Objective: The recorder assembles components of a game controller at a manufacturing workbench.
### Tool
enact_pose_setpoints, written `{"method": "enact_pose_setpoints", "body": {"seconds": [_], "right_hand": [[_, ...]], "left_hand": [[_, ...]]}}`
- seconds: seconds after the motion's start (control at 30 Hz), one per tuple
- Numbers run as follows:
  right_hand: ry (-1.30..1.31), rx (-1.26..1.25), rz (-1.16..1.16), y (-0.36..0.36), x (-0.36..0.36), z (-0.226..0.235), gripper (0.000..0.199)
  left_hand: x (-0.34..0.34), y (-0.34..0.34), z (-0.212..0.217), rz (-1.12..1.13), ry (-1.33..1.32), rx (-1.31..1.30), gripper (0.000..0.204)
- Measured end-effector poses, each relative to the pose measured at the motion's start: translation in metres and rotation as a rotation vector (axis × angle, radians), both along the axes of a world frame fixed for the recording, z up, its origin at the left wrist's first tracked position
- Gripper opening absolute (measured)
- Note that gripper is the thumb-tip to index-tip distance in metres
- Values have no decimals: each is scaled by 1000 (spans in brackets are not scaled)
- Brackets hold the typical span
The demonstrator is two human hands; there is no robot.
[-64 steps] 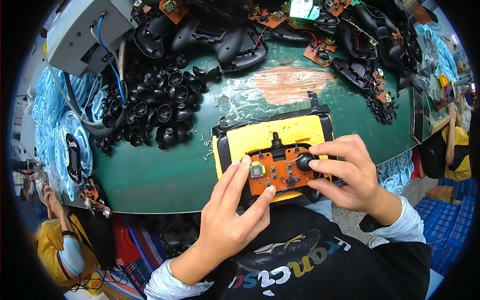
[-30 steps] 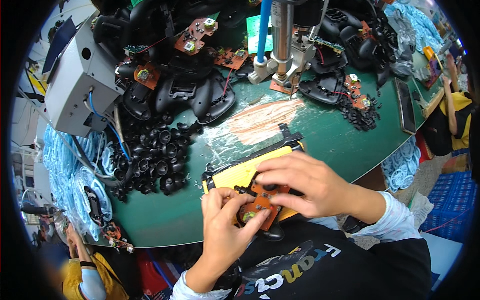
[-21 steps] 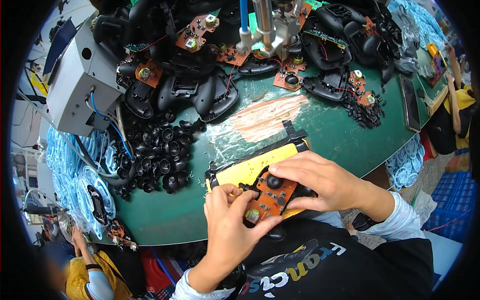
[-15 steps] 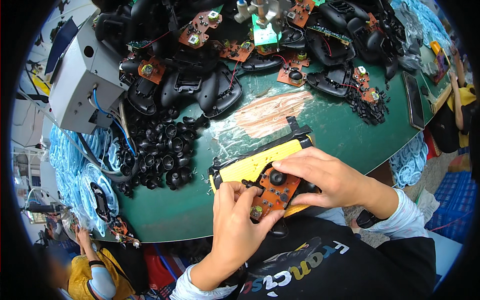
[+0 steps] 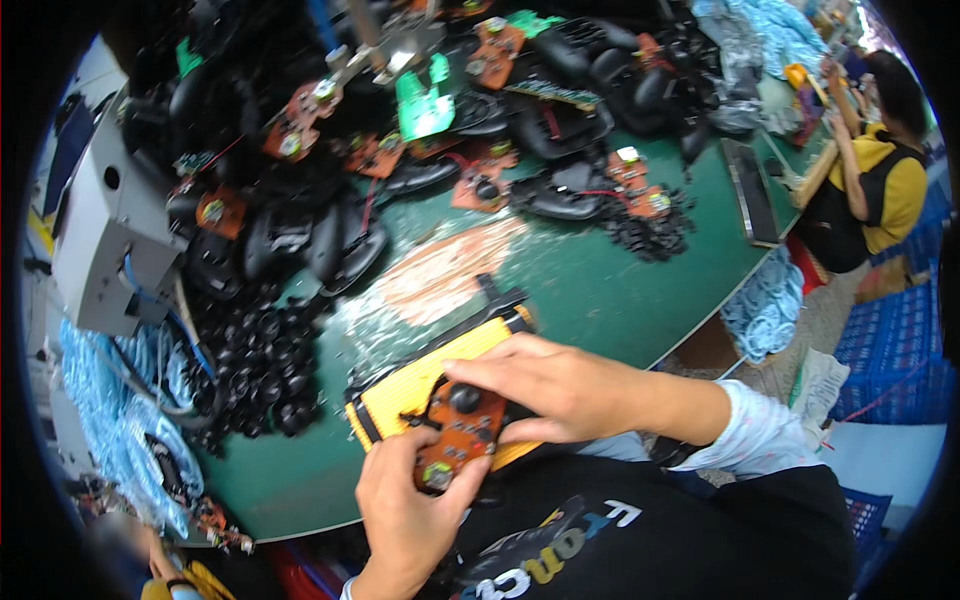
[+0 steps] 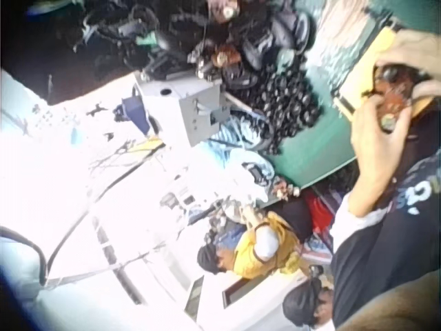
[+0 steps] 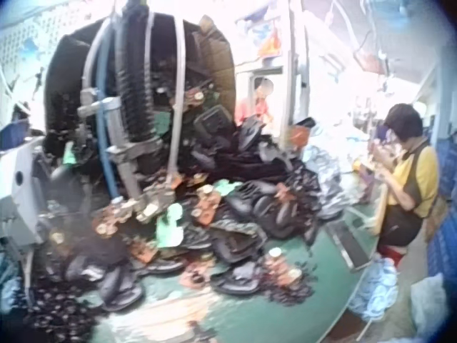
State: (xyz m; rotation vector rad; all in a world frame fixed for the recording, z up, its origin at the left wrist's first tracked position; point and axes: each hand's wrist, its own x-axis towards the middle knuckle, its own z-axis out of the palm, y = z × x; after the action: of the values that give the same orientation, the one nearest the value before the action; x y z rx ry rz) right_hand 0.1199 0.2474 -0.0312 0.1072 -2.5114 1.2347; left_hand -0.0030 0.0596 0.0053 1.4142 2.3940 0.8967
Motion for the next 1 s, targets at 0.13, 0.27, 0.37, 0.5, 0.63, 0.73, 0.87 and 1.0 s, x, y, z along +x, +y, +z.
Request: {"method": "enact_pose_setpoints", "body": {"seconds": [0.13, 0.27, 0.37, 0.5, 0.63, 0.73, 0.87, 1.0], "right_hand": [[-19, -46, 35, -3, -6, -4, 93], [-41, -76, 48, -1, -5, 1, 94], [-28, -65, 14, 1, -4, 6, 95], [-14, -115, 74, 7, -5, 7, 101], [-10, -145, 79, 8, -9, 9, 103], [-35, -136, 52, 13, -2, 11, 101], [95, -14, -76, 12, 3, 13, 73], [23, 275, -693, 71, 52, 30, 12]], "left_hand": [[-4, 1, 16, 171, -531, -151, 43], [-12, 3, 18, 224, -786, -121, 37], [-23, 0, 9, 192, -839, -154, 29], [-20, 3, 12, 229, -1010, -60, 22], [-20, 2, 12, 270, -1175, 12, 21], [-16, 6, 8, 263, -1107, 9, 22], [-10, 2, 8, 262, -812, -70, 26], [-24, 0, 13, 276, -1068, -40, 26]]}}
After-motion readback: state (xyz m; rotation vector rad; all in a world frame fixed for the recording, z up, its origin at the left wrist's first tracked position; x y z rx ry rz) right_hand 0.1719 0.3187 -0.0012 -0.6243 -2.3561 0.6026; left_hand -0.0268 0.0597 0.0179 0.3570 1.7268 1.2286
